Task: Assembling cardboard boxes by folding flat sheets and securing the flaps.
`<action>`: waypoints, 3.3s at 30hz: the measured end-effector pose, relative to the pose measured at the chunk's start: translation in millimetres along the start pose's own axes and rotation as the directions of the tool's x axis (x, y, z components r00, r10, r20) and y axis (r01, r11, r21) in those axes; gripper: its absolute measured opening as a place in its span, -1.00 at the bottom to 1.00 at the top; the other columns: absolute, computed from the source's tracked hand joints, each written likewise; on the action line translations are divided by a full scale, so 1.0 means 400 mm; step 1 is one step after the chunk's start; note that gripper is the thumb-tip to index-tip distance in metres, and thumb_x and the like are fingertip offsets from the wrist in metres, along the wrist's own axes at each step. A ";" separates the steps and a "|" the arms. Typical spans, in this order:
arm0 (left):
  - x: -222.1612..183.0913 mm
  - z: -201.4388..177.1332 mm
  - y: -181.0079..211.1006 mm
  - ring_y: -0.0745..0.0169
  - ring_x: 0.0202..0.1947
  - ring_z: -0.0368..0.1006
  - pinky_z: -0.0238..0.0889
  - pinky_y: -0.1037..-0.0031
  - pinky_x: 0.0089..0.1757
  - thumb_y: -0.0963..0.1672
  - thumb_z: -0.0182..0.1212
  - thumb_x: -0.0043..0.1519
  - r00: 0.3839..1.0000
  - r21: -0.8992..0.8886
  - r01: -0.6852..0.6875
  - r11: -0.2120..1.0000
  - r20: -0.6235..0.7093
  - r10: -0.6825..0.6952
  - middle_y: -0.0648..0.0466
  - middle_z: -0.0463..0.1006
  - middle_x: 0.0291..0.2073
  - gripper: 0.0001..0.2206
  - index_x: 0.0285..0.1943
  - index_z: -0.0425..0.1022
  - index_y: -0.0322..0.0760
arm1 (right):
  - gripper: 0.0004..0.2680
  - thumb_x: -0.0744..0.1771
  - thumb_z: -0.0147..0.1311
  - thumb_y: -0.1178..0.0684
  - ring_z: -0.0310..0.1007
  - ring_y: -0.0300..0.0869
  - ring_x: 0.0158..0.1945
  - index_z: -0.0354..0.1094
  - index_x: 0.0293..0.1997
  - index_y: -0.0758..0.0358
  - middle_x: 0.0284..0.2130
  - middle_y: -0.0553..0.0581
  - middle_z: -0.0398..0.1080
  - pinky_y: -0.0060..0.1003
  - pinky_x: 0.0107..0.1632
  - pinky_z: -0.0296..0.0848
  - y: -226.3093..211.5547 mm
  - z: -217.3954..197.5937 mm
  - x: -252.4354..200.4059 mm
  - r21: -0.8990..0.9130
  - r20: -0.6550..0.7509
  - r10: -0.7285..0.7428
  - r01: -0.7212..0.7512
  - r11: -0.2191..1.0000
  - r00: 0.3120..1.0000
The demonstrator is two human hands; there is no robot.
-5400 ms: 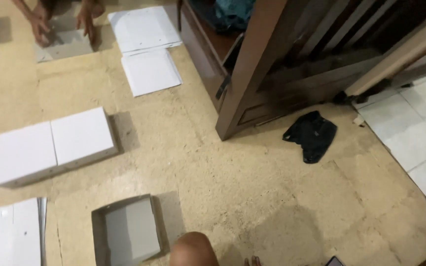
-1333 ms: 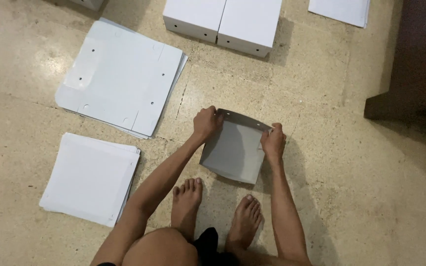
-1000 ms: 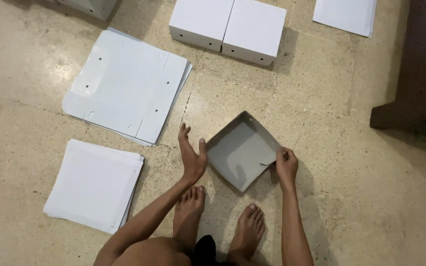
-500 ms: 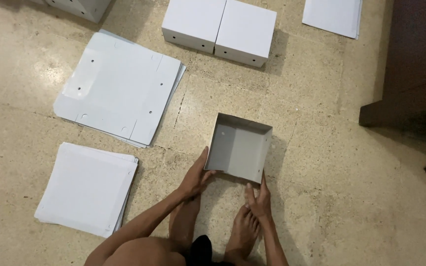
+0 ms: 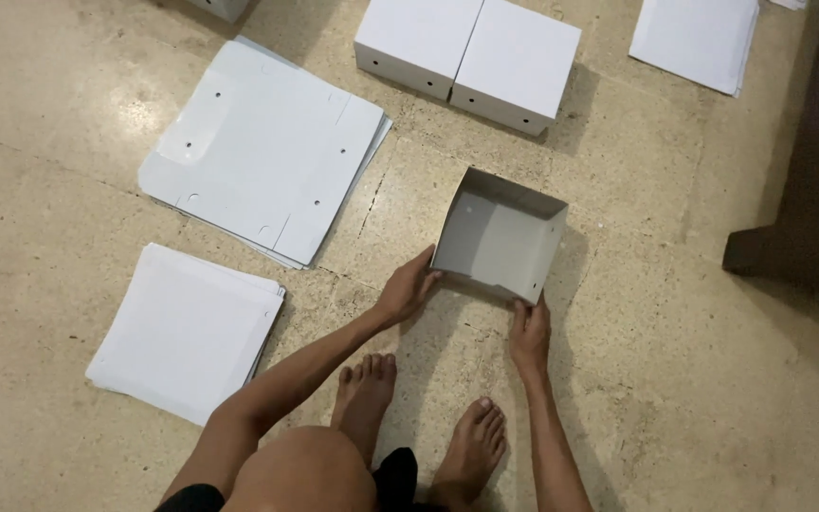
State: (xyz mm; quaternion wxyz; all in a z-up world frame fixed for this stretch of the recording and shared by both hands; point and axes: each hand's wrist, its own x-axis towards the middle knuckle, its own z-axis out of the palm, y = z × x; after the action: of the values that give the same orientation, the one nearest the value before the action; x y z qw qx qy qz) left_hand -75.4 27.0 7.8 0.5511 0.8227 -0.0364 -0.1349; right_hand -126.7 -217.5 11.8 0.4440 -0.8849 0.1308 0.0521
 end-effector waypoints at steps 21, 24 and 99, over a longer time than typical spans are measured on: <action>-0.507 -0.276 -0.233 0.01 -0.21 0.56 0.42 0.33 -0.17 -0.31 0.11 0.10 0.808 0.279 -0.009 0.960 -0.564 0.171 -0.06 0.63 -0.11 -0.68 0.05 0.49 -0.37 | -0.60 0.38 -0.16 0.03 -0.09 0.13 0.48 0.07 0.39 0.37 0.40 0.32 0.04 0.00 0.39 0.01 0.062 0.085 -0.109 -0.440 -0.035 -0.332 0.283 0.852 0.943; -0.662 -0.373 -0.328 -0.06 0.19 0.36 0.16 0.21 0.15 -0.28 0.09 0.13 0.628 0.495 0.279 0.822 -0.742 0.234 -0.13 0.46 0.19 -0.67 0.12 0.40 -0.43 | -0.62 0.34 -0.10 0.10 0.06 0.22 0.40 0.18 0.30 0.50 0.31 0.43 0.18 0.00 0.36 0.08 0.073 0.100 -0.105 -0.541 -0.050 -0.417 0.326 0.775 0.908; -0.783 -0.291 -0.455 -0.02 0.12 0.37 0.31 0.27 -0.04 -0.04 0.11 0.19 0.028 -0.900 0.236 0.366 -0.371 -0.928 -0.09 0.31 0.05 -0.51 0.27 0.21 -0.32 | -0.41 0.11 0.48 -0.05 0.02 0.27 0.16 -0.01 0.01 0.25 -0.01 0.37 0.04 0.10 0.26 0.02 -0.419 0.912 -0.069 -0.199 0.756 -0.284 0.620 0.759 0.590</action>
State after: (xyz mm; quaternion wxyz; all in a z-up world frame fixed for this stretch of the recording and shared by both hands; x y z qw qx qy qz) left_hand -362.1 267.6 -60.7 0.5790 0.4307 0.6872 0.0835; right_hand -97.7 175.0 -71.9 0.2434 -0.8789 -0.2950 0.2850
